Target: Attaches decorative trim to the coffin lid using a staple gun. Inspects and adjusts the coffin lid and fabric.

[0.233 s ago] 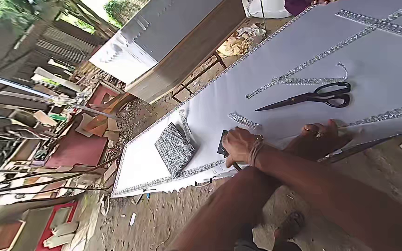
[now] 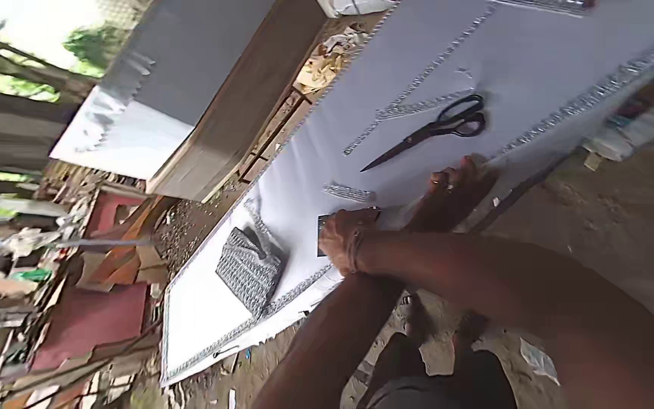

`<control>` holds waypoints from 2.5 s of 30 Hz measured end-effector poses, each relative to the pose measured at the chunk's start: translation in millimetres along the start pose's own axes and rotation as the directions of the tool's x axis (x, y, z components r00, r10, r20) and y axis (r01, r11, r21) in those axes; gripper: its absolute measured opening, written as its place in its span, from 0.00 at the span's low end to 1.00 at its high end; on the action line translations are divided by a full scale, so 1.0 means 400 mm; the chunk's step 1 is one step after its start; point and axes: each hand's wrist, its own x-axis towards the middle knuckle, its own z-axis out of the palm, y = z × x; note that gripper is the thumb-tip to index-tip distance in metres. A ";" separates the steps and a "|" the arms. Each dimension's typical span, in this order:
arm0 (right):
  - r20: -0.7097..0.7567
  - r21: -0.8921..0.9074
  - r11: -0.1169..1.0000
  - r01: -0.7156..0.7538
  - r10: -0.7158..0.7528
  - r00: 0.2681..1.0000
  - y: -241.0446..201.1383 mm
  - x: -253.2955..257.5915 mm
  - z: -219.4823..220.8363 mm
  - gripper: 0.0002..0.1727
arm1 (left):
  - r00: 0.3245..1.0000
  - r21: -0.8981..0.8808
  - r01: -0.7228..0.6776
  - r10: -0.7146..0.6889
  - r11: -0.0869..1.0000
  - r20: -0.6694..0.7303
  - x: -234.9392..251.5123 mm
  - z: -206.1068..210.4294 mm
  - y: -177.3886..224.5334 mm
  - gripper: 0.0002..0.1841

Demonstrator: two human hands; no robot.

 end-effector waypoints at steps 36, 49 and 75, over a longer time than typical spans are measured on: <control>-0.098 0.120 -0.548 0.828 0.824 0.559 0.311 -0.268 0.692 0.15 | 0.965 0.321 -0.208 0.139 0.924 0.224 -0.030 0.016 -0.003 0.62; -0.122 -0.093 -0.462 0.882 0.885 0.450 0.273 -0.195 0.732 0.16 | 0.964 0.295 -0.218 0.157 0.930 0.217 -0.025 0.013 -0.006 0.62; -0.128 -0.019 -0.526 0.850 0.844 0.520 0.284 -0.255 0.736 0.17 | 0.963 0.311 -0.223 0.158 0.924 0.221 -0.030 0.013 -0.009 0.62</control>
